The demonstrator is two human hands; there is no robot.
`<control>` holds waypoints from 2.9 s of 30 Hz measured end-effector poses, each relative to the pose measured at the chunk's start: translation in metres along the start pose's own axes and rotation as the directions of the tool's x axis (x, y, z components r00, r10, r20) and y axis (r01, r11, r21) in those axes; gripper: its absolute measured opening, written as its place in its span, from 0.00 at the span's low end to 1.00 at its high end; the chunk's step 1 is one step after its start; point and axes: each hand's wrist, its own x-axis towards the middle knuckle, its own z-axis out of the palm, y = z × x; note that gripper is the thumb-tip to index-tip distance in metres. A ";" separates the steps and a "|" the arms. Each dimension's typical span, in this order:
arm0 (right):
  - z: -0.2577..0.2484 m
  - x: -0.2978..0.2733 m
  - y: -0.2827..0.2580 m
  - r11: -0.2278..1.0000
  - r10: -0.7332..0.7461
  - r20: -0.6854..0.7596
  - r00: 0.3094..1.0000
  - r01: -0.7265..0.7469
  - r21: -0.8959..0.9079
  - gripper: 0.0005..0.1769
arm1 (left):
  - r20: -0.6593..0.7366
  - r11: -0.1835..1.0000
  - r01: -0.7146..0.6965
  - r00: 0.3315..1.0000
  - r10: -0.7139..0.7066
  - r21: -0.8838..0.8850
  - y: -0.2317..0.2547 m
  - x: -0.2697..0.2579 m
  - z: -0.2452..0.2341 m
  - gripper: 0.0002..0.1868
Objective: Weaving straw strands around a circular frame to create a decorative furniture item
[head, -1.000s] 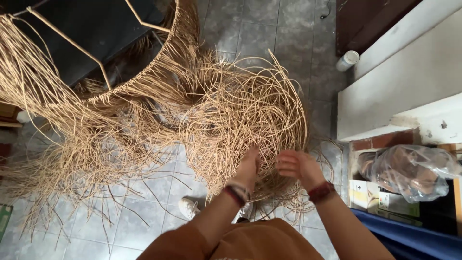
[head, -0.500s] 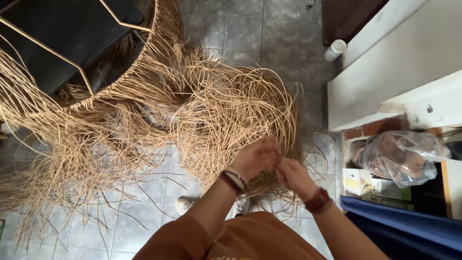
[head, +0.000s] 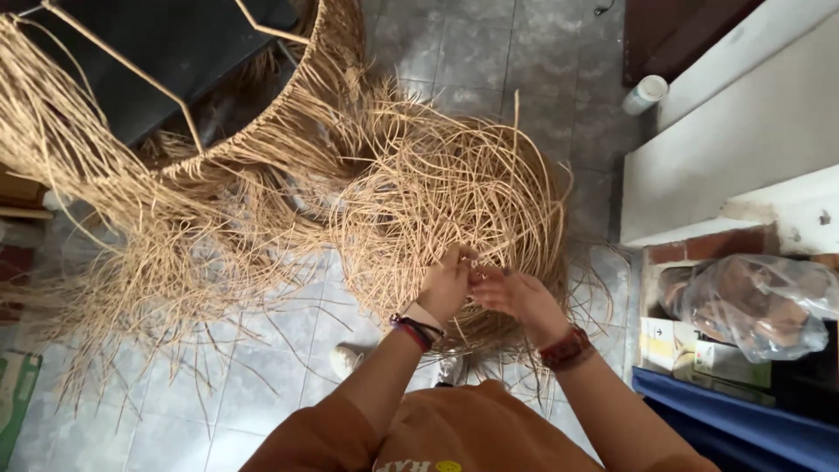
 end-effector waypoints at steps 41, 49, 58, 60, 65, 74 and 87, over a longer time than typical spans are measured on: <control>-0.012 -0.002 -0.001 0.976 -0.062 0.223 0.973 0.012 0.220 0.15 | 0.119 0.928 -0.221 0.957 0.266 -0.300 0.105 -0.057 -0.079 0.19; 0.021 -0.026 -0.018 0.993 0.045 0.333 0.942 -0.007 -0.114 0.22 | -0.067 0.326 -0.039 0.995 -0.076 -0.945 0.067 -0.043 -0.053 0.18; 0.046 0.040 -0.059 0.978 -0.166 0.238 0.957 0.128 0.167 0.21 | -0.134 0.852 -0.054 0.991 -0.019 -0.521 0.019 -0.073 -0.005 0.15; 0.047 0.047 -0.061 0.950 -0.166 0.249 0.954 0.087 0.298 0.18 | -0.123 0.875 -0.052 0.992 -0.008 -0.481 0.031 -0.078 -0.021 0.14; 0.019 0.016 -0.013 0.726 -0.272 0.254 0.928 0.371 -0.579 0.15 | -0.197 0.325 -0.183 0.980 -0.009 -0.928 0.075 -0.076 -0.086 0.29; 0.034 -0.001 -0.042 0.757 -0.063 0.318 0.946 0.253 -0.603 0.21 | -0.327 0.696 -0.338 0.932 0.156 -0.634 0.070 -0.084 -0.084 0.25; 0.027 -0.019 -0.007 0.485 0.033 0.522 0.852 0.443 -0.754 0.16 | -0.280 0.349 -0.243 0.958 -0.059 -0.905 0.097 -0.091 -0.103 0.24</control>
